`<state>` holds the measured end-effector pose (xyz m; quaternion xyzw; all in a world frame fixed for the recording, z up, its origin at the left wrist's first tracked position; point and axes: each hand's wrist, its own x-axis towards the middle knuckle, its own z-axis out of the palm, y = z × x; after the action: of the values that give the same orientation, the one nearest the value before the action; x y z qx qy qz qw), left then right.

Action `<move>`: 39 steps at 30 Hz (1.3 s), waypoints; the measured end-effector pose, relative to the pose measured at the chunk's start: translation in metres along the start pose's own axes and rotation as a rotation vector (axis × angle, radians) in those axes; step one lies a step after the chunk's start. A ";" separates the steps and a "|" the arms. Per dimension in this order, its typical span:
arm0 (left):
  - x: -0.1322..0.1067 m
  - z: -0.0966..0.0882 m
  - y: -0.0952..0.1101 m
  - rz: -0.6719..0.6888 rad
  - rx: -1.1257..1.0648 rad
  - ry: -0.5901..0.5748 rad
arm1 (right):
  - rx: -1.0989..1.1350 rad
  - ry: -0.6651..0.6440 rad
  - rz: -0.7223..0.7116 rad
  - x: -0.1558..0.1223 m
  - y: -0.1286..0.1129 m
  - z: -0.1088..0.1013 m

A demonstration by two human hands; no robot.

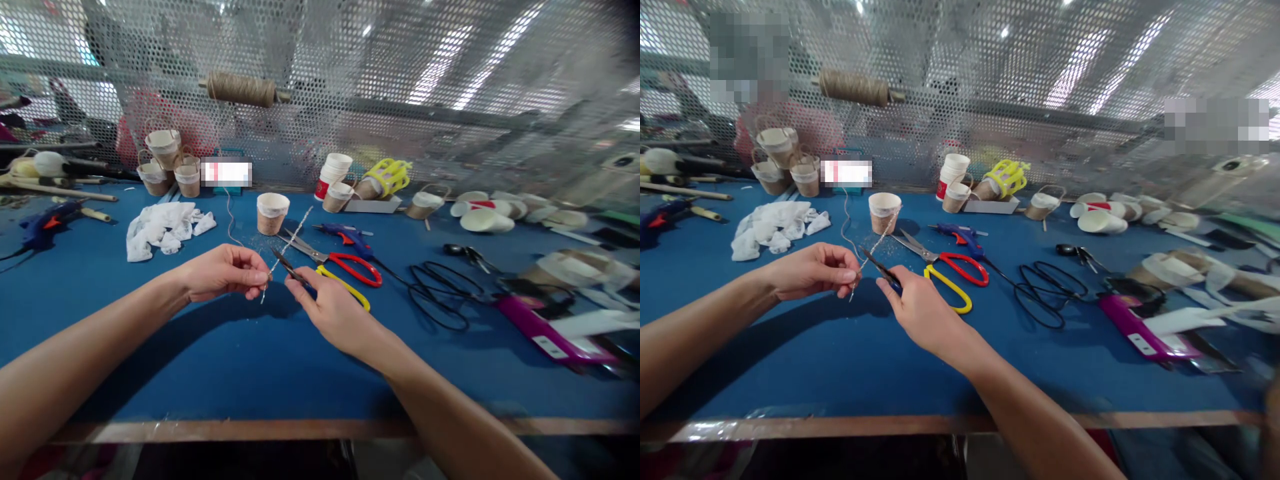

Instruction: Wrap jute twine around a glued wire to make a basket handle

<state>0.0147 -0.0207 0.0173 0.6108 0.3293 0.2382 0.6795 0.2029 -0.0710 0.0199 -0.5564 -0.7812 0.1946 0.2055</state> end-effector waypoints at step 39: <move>0.004 0.003 -0.010 -0.072 -0.333 -0.129 | -0.032 0.095 -0.022 0.001 0.001 0.000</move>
<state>0.0185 -0.0210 0.0066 0.4915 0.2627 0.2251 0.7992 0.2033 -0.0702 0.0192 -0.5595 -0.7797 0.1533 0.2356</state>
